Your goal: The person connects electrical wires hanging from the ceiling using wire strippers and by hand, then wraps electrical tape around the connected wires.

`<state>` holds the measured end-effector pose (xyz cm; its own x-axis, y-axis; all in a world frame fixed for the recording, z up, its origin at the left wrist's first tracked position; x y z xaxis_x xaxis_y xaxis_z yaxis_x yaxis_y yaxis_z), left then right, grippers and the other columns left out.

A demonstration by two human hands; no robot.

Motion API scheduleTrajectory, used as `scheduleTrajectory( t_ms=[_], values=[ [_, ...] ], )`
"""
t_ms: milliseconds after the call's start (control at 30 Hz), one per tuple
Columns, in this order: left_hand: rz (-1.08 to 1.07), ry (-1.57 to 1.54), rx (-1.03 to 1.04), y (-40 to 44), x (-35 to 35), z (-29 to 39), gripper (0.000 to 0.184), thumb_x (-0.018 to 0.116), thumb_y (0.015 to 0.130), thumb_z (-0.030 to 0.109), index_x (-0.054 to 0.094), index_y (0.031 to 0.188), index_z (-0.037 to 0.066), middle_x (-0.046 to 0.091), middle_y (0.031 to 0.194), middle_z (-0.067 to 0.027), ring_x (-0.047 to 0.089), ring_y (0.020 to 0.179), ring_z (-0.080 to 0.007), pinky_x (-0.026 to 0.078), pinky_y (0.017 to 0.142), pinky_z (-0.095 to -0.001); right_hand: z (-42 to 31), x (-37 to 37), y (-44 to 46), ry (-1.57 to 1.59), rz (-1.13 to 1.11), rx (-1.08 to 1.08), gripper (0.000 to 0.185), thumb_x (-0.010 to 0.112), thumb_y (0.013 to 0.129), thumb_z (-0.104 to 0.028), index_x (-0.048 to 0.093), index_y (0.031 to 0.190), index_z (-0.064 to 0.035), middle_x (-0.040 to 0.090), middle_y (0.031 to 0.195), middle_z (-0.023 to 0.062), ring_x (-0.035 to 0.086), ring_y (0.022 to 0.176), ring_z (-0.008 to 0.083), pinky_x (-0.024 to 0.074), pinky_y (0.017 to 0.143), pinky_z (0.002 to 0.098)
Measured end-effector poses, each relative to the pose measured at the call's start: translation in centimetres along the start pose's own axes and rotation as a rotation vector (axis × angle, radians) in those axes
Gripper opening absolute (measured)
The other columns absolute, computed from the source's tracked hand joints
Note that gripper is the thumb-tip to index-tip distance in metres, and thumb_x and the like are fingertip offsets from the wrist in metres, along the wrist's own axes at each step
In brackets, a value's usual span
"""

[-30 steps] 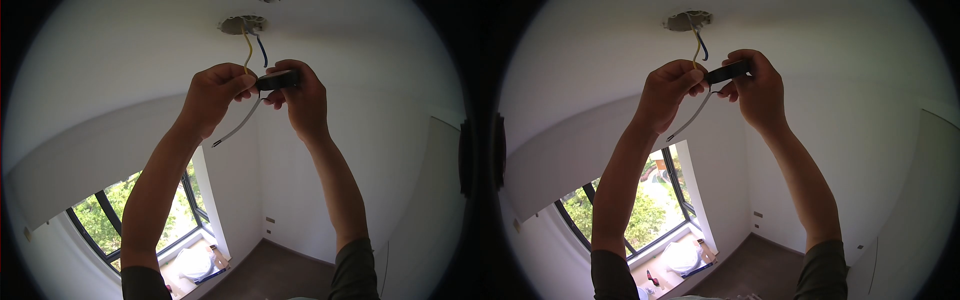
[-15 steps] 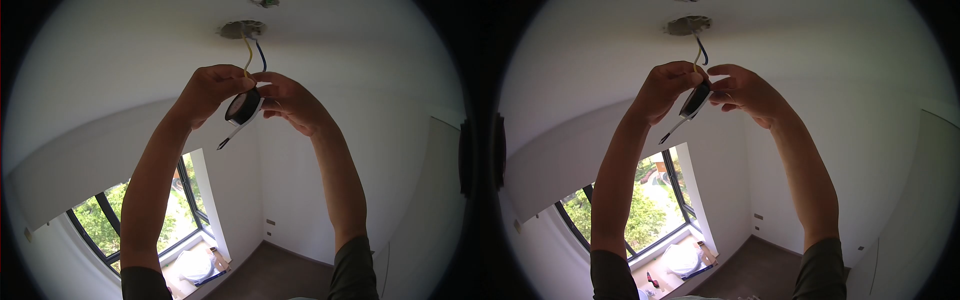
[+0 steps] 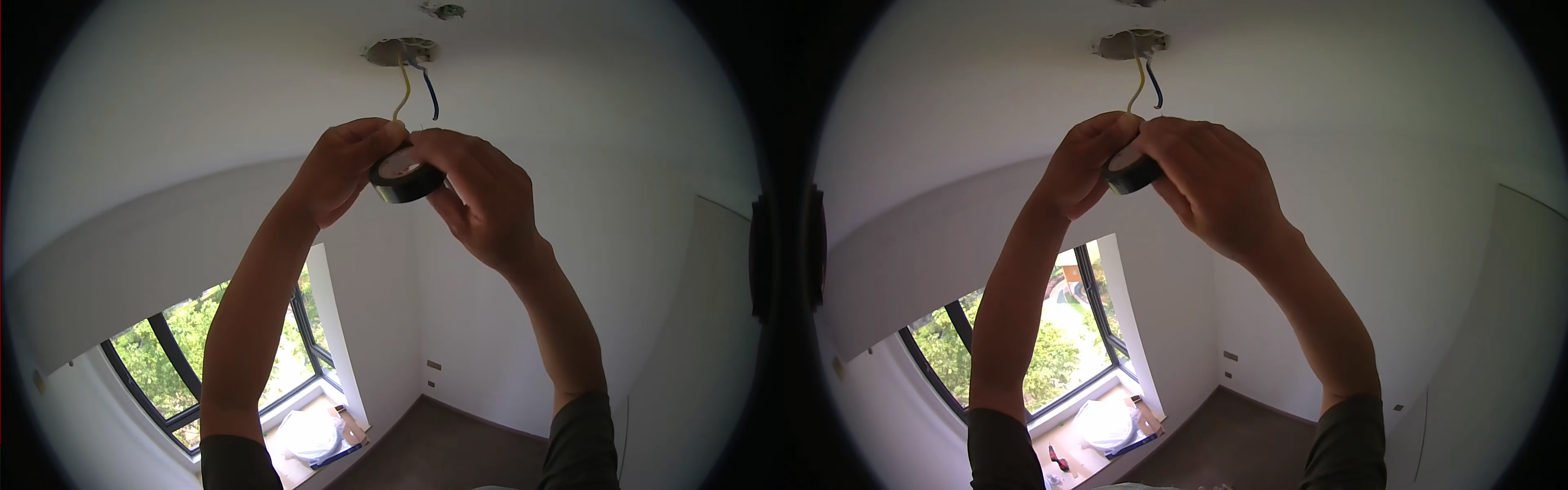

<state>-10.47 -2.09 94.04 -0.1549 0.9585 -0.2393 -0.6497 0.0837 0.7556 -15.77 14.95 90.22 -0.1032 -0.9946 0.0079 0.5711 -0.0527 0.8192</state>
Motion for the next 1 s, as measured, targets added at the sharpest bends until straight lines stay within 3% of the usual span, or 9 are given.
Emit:
scheduleTrajectory(
  t_ms=[33, 133, 300, 433, 567, 633, 867, 933, 1000],
  values=[
    [-0.046, 0.021, 0.015, 0.2, 0.0, -0.3, 0.028, 0.051, 0.103, 0.026, 0.062, 0.108, 0.001, 0.066, 0.098, -0.0066, 0.065, 0.091, -0.0143, 0.052, 0.087, -0.0299, 0.9, 0.0, -0.2, 0.118, 0.110, 0.117, 0.035, 0.074, 0.077, 0.002, 0.061, 0.107, -0.0087, 0.068, 0.102, 0.0066, 0.069, 0.090, 0.0250, 0.0564, 0.076, 0.0345],
    [-0.004, -0.043, 0.043, 0.3, 0.3, -1.1, 0.027, 0.050, 0.104, 0.025, 0.062, 0.108, 0.001, 0.066, 0.097, -0.0072, 0.066, 0.093, -0.0173, 0.052, 0.090, -0.0308, 3.4, 0.8, -0.8, 0.334, 0.182, 0.349, 0.027, 0.069, 0.085, 0.000, 0.061, 0.110, -0.0051, 0.070, 0.098, 0.0065, 0.071, 0.086, 0.0215, 0.0575, 0.079, 0.0307],
    [0.166, 0.110, 0.088, -0.3, 0.7, 0.2, 0.021, 0.056, 0.100, 0.019, 0.062, 0.110, 0.001, 0.067, 0.103, -0.0104, 0.067, 0.095, -0.0206, 0.054, 0.090, -0.0366, 6.1, 1.3, -2.1, 0.541, 0.258, 0.593, 0.024, 0.056, 0.094, 0.001, 0.062, 0.116, -0.0049, 0.069, 0.112, 0.0058, 0.065, 0.107, 0.0162, 0.0504, 0.095, 0.0307],
    [0.136, 0.092, 0.101, -0.6, 1.4, 1.3, 0.021, 0.061, 0.098, 0.017, 0.063, 0.111, 0.000, 0.068, 0.103, -0.0103, 0.067, 0.095, -0.0206, 0.055, 0.087, -0.0372, 5.8, 1.8, -2.3, 0.578, 0.149, 0.527, 0.022, 0.056, 0.098, -0.008, 0.060, 0.120, -0.0036, 0.067, 0.121, 0.0084, 0.061, 0.115, 0.0178, 0.0481, 0.100, 0.0330],
    [0.158, 0.156, 0.084, -0.1, 1.1, 0.9, 0.020, 0.062, 0.097, 0.016, 0.064, 0.108, 0.000, 0.068, 0.098, -0.0089, 0.067, 0.091, -0.0184, 0.055, 0.085, -0.0352, 6.1, 2.3, -1.9, 0.520, 0.204, 0.406, 0.023, 0.057, 0.098, -0.008, 0.059, 0.120, -0.0034, 0.067, 0.119, 0.0082, 0.062, 0.115, 0.0183, 0.0488, 0.099, 0.0335],
    [0.152, 0.206, 0.077, -0.2, 1.3, 1.4, 0.019, 0.062, 0.097, 0.016, 0.064, 0.107, 0.000, 0.068, 0.096, -0.0089, 0.067, 0.089, -0.0178, 0.055, 0.084, -0.0345, 5.8, 2.0, -1.4, 0.502, 0.200, 0.375, 0.031, 0.054, 0.090, 0.007, 0.060, 0.118, -0.0057, 0.069, 0.112, 0.0059, 0.066, 0.105, 0.0174, 0.0520, 0.094, 0.0304],
    [0.166, 0.339, -0.015, -0.4, 2.2, 2.6, 0.018, 0.062, 0.096, 0.016, 0.063, 0.106, 0.001, 0.068, 0.090, -0.0087, 0.066, 0.083, -0.0163, 0.053, 0.079, -0.0322, 6.0, 3.6, -0.5, 0.750, 0.308, 0.524, 0.029, 0.049, 0.094, 0.006, 0.060, 0.118, -0.0072, 0.069, 0.102, 0.0065, 0.068, 0.096, 0.0169, 0.0563, 0.084, 0.0294],
    [0.175, 0.324, -0.006, -0.6, 2.2, 2.4, 0.019, 0.061, 0.097, 0.017, 0.063, 0.106, 0.001, 0.068, 0.090, -0.0080, 0.066, 0.082, -0.0161, 0.053, 0.079, -0.0318, 5.4, 3.8, -0.3, 0.959, 0.333, 0.763, 0.024, 0.052, 0.097, 0.000, 0.057, 0.120, -0.0035, 0.069, 0.095, 0.0087, 0.067, 0.079, 0.0141, 0.0537, 0.062, 0.0264],
    [0.186, 0.308, 0.001, -0.4, 2.6, 2.3, 0.019, 0.061, 0.097, 0.017, 0.063, 0.107, 0.001, 0.068, 0.090, -0.0072, 0.066, 0.082, -0.0159, 0.052, 0.079, -0.0314, 5.4, 3.3, 0.2, 0.985, 0.276, 0.847, 0.026, 0.053, 0.095, 0.000, 0.056, 0.121, -0.0044, 0.066, 0.090, 0.0067, 0.063, 0.072, 0.0121, 0.0481, 0.056, 0.0249]
  ],
)
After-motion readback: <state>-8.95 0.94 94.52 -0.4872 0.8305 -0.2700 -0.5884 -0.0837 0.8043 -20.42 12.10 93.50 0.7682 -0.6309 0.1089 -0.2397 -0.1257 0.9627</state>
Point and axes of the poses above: each hand's wrist, its own y-axis towards the middle knuckle, its own x-axis out of the palm, z = x × y, the point moved 3 cm from there along y, towards the middle knuckle
